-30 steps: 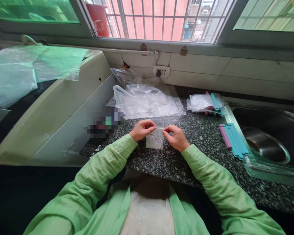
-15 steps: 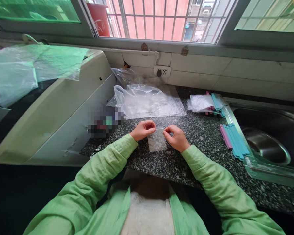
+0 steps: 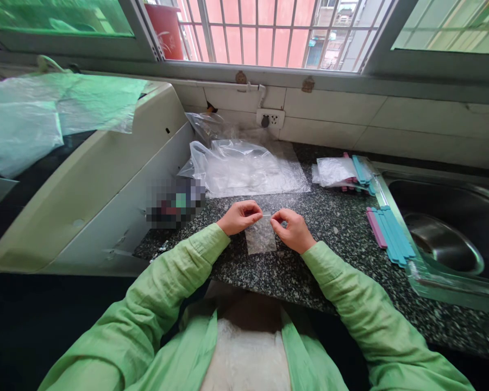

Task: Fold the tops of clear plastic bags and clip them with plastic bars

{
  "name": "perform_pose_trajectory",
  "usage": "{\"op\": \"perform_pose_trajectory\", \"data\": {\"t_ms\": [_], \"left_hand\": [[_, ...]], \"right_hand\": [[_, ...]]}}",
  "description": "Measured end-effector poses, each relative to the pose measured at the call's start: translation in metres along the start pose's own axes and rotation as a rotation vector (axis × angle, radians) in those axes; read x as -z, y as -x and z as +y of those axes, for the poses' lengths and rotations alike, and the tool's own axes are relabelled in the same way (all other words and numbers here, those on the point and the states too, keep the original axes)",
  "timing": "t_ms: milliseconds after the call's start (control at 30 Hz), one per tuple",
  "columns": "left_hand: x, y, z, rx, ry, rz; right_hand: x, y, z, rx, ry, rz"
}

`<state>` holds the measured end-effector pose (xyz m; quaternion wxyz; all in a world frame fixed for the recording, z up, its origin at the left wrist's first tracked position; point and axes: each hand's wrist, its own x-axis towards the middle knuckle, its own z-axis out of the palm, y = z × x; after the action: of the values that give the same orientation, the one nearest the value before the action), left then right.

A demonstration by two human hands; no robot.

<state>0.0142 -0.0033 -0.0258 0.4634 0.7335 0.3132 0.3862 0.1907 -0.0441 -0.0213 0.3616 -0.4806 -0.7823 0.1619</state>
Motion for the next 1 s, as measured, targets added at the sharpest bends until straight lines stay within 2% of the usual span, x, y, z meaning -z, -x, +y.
{"op": "perform_pose_trajectory", "data": {"t_ms": [200, 567, 1000], "left_hand": [[-0.0006, 0.0001, -0.0006, 0.01, -0.003, 0.026], [0.0036, -0.0013, -0.0012, 0.053, 0.055, 0.166], [0.0045, -0.0007, -0.0011, 0.064, 0.065, 0.162]], "right_hand": [[-0.0003, -0.0004, -0.0005, -0.012, -0.011, 0.001], [-0.0002, 0.0004, -0.0015, -0.031, -0.047, -0.025], [-0.0002, 0.0002, -0.0018, -0.004, -0.019, -0.051]]}}
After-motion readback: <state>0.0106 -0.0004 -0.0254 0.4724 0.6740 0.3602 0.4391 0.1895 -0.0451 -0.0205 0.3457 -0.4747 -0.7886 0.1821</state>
